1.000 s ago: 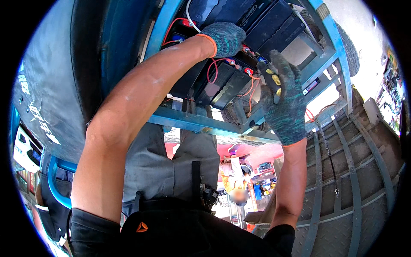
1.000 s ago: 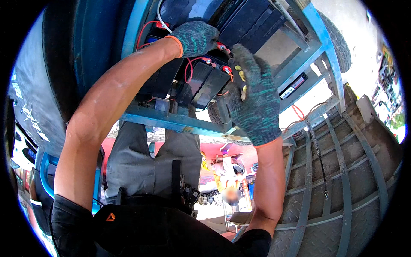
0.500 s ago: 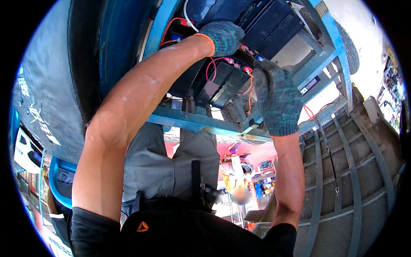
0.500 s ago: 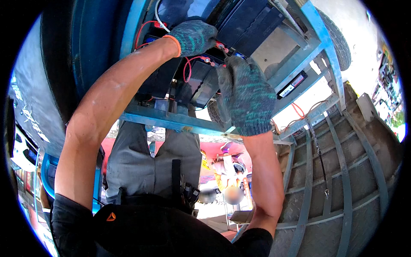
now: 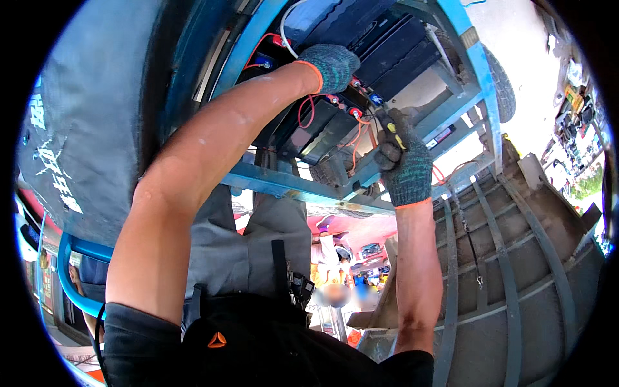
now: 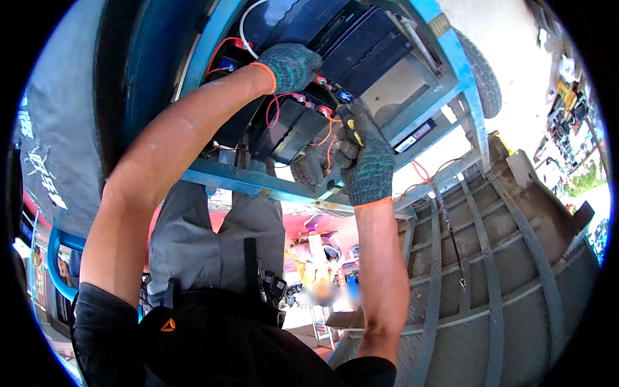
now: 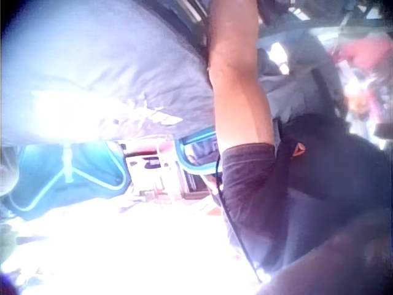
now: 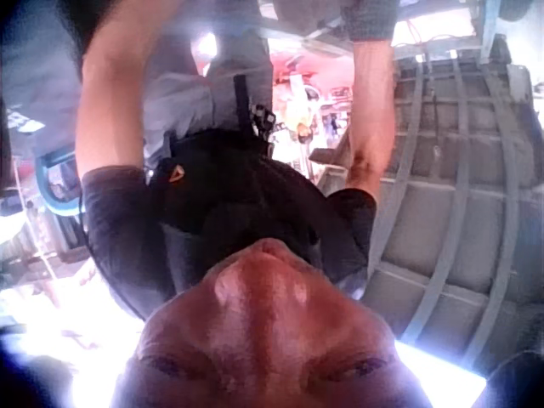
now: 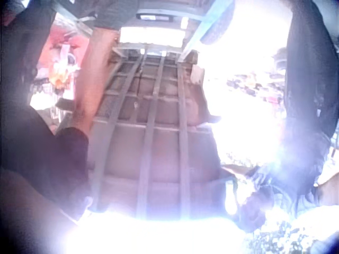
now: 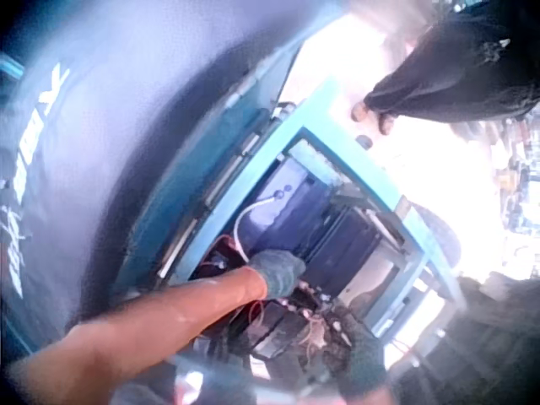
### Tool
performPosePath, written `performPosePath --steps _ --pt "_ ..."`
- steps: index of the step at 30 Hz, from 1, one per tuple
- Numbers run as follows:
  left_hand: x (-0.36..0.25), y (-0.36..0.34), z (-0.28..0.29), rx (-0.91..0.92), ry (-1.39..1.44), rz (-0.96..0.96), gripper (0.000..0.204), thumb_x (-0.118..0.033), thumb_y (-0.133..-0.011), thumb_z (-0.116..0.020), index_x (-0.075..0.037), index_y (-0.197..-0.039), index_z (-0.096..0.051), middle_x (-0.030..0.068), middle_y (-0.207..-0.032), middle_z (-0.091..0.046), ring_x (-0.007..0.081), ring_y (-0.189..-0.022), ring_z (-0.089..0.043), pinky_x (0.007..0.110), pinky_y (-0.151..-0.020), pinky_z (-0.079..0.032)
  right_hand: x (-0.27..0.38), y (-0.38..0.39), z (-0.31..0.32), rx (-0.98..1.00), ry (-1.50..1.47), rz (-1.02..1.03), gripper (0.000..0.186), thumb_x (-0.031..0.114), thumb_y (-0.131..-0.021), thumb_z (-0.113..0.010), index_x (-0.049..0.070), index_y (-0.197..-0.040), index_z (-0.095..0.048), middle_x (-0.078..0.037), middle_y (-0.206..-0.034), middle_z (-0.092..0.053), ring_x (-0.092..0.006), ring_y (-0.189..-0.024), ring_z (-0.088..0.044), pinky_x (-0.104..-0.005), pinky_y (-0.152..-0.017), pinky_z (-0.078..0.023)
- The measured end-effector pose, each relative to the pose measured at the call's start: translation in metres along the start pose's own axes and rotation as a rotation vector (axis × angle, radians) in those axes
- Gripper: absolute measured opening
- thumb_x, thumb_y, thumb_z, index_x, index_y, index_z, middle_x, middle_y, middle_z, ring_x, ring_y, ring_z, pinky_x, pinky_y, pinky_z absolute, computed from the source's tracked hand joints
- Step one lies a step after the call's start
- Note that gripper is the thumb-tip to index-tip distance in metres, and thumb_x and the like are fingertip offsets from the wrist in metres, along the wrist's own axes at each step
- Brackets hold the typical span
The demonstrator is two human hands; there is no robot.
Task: The person uses a screwdriver to tighten and adjust electrical connections on a series of batteries installed in a blue three-wheeled vehicle. After securing the connections, the person closes the battery compartment cover and moves around the workshop area.
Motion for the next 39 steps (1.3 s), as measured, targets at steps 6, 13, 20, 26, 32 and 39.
performPosePath --steps 6,13,20,26,32,39 --pt "-0.006 -0.005 0.002 0.113 0.018 0.071 0.022 -0.026 -0.092 -0.066 -0.01 -0.106 -0.072 0.0219 -0.1 -0.073 0.0438 -0.099 -0.069 0.055 -0.087 -0.054 0.031 0.016 -0.024 0.007 1.679 1.103 0.031 0.01 -0.093 -0.068 0.012 -0.124 -0.069 -0.014 -0.093 -0.069 -0.0295 -0.076 -0.069 -0.0417 -0.062 -0.054" --pt "-0.002 -0.012 -0.006 0.087 0.038 0.116 0.022 -0.022 -0.094 -0.062 -0.01 -0.11 -0.071 0.0193 -0.108 -0.073 0.0417 -0.104 -0.069 0.055 -0.088 -0.055 -0.002 -0.026 -0.008 0.057 0.454 0.453 0.03 0.011 -0.092 -0.073 0.008 -0.121 -0.072 -0.01 -0.107 -0.073 -0.0235 -0.086 -0.07 -0.036 -0.072 -0.056" --pt "-0.006 -0.007 -0.003 0.152 0.028 0.133 0.026 -0.021 -0.095 -0.06 -0.01 -0.116 -0.07 0.0224 -0.104 -0.073 0.0428 -0.099 -0.071 0.057 -0.085 -0.056 0.023 0.015 -0.029 0.038 1.547 0.948 0.037 0.012 -0.087 -0.071 0.017 -0.124 -0.073 -0.013 -0.116 -0.068 -0.0338 -0.087 -0.072 -0.0461 -0.072 -0.057" --pt "-0.009 -0.007 -0.007 0.135 0.013 0.123 0.033 -0.022 -0.093 -0.065 -0.013 -0.124 -0.07 0.0216 -0.11 -0.072 0.0424 -0.102 -0.07 0.056 -0.086 -0.056 0.024 0.007 -0.04 0.155 1.739 0.884 0.026 0.016 -0.089 -0.067 0.017 -0.114 -0.075 -0.015 -0.116 -0.068 -0.0374 -0.093 -0.072 -0.0508 -0.078 -0.057" --pt "-0.009 -0.009 -0.002 0.123 0.082 0.166 0.021 -0.013 -0.092 -0.065 -0.013 -0.111 -0.073 0.0176 -0.112 -0.073 0.0408 -0.105 -0.07 0.054 -0.087 -0.058 0.014 -0.001 -0.026 0.05 0.884 0.72 0.014 0.006 -0.089 -0.073 0.005 -0.103 -0.075 -0.018 -0.11 -0.073 -0.0294 -0.094 -0.074 -0.0409 -0.08 -0.059" --pt "-0.004 -0.01 -0.006 0.116 0.053 0.179 0.037 -0.015 -0.087 -0.07 -0.014 -0.124 -0.07 0.0221 -0.11 -0.072 0.0429 -0.103 -0.07 0.056 -0.087 -0.056 -0.015 -0.017 -0.001 0.048 0.163 0.249 0.019 0.002 -0.09 -0.075 0.007 -0.108 -0.075 -0.003 -0.109 -0.074 -0.0117 -0.087 -0.065 -0.0269 -0.079 -0.055"
Point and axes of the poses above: each hand's wrist, its own y-axis away from the middle knuckle, its own z-axis out of the back of the hand, x = y × z, the point moved 5 cm from there along -y, towards the middle knuckle
